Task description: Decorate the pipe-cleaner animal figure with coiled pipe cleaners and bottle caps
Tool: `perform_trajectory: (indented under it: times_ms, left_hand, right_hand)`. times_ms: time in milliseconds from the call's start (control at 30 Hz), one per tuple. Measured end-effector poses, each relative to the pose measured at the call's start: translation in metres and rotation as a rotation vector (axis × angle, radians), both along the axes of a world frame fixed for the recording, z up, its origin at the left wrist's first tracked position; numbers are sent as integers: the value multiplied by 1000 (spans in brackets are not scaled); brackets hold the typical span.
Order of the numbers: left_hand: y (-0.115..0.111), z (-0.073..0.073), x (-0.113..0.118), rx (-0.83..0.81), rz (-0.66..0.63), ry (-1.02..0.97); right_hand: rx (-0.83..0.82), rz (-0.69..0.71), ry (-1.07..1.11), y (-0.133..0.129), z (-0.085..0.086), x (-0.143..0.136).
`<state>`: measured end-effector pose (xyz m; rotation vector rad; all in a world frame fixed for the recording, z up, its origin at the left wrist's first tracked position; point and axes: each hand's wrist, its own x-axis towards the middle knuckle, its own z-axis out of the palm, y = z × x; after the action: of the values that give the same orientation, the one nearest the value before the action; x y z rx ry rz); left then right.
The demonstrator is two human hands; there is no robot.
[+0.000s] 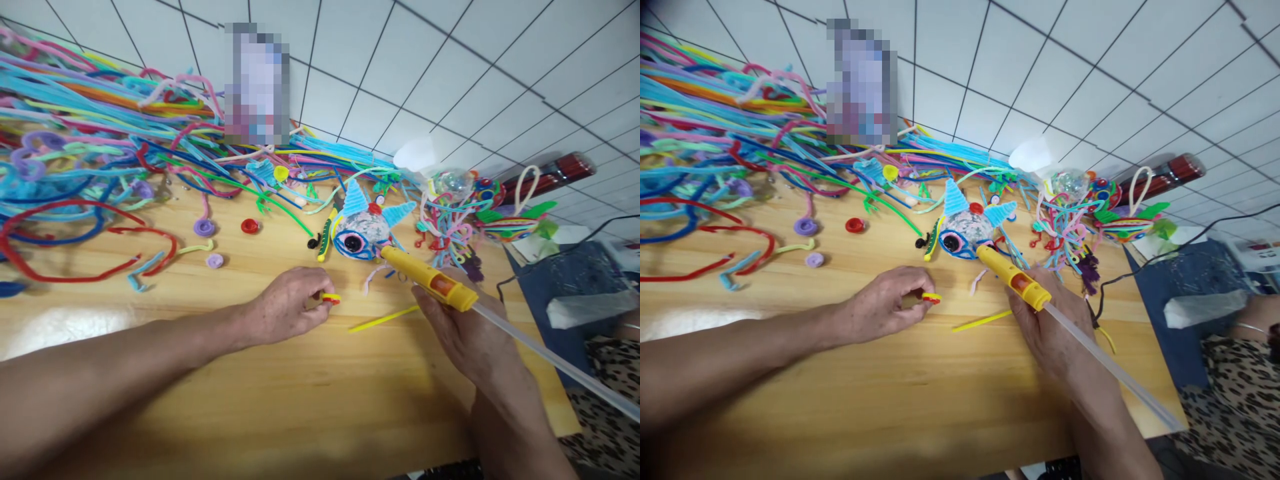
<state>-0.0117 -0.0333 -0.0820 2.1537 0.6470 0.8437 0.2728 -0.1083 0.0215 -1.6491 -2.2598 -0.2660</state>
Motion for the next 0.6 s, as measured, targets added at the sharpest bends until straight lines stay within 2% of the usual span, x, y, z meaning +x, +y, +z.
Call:
perform_trajectory:
  times_ms: [600]
  left_hand:
    - [0, -1, 0, 0, -2, 5]
  right_hand:
    - [-43, 3, 104, 0, 3, 0]
